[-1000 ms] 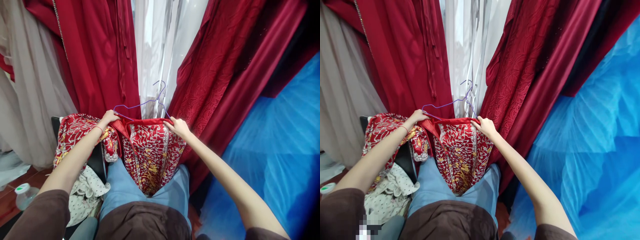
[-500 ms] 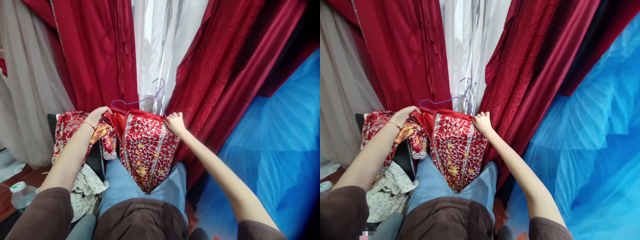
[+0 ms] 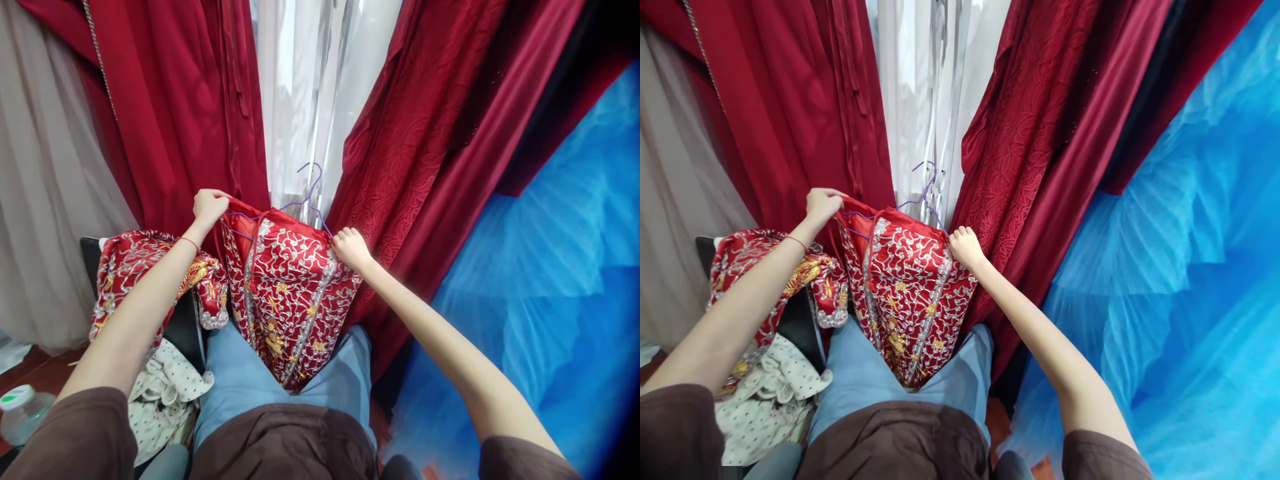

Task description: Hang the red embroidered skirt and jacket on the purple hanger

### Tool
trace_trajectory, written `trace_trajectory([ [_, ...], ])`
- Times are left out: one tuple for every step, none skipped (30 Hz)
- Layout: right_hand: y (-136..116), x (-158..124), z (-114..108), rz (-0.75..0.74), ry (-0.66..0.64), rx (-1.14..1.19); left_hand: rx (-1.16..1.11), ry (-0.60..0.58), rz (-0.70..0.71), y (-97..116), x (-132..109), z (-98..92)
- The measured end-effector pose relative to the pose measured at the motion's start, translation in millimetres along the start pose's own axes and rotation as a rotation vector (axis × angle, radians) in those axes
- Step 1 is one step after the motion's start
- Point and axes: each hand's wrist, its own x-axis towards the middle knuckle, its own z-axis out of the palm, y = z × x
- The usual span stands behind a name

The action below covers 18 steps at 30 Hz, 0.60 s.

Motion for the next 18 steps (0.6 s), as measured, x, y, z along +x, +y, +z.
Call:
trace_trajectory([
  [1,-1,0,0.009,0.001,0.007,0.042,0.021,0.044,7,-5,-1.5],
  [3,-2,1,0.021,0.005,0.017,0.07,0.033,0.067,14,-11,-2.8],
  [4,-2,2,0.032,0.01,0.029,0.091,0.027,0.093,19,-18,-3.8],
  [6,-3,4,0.042,0.016,0.041,0.123,-0.022,0.148,22,-23,-4.5],
  [7,-3,5,0.049,0.022,0.052,0.156,-0.08,0.209,24,-29,-5.0],
  [8,-3,7,0.054,0.028,0.061,0.193,-0.141,0.274,25,-33,-5.2],
  [10,-4,9,0.059,0.034,0.067,0.235,-0.195,0.337,25,-37,-5.3],
  [11,-4,10,0.065,0.039,0.071,0.286,-0.234,0.393,24,-40,-4.9],
  [13,-4,12,0.072,0.042,0.073,0.341,-0.256,0.439,23,-42,-4.1],
  [16,-4,13,0.077,0.043,0.074,0.398,-0.264,0.477,22,-44,-2.7],
  [18,-4,14,0.079,0.041,0.074,0.452,-0.26,0.508,22,-46,-0.6],
  [21,-4,14,0.078,0.034,0.075,0.503,-0.251,0.531,22,-47,1.9],
  [25,-4,14,0.076,0.029,0.08,0.551,-0.245,0.552,22,-49,4.9],
  [28,-4,14,0.072,0.027,0.089,0.596,-0.243,0.569,22,-50,8.0],
  [32,-4,13,0.068,0.03,0.102,0.636,-0.242,0.582,21,-50,11.0],
  [35,-4,12,0.066,0.041,0.119,0.669,-0.238,0.588,20,-50,13.7],
  [38,-4,10,0.062,0.057,0.135,0.696,-0.235,0.595,19,-50,16.1],
  [41,-4,9,0.055,0.076,0.149,0.717,-0.232,0.604,16,-49,17.9],
])
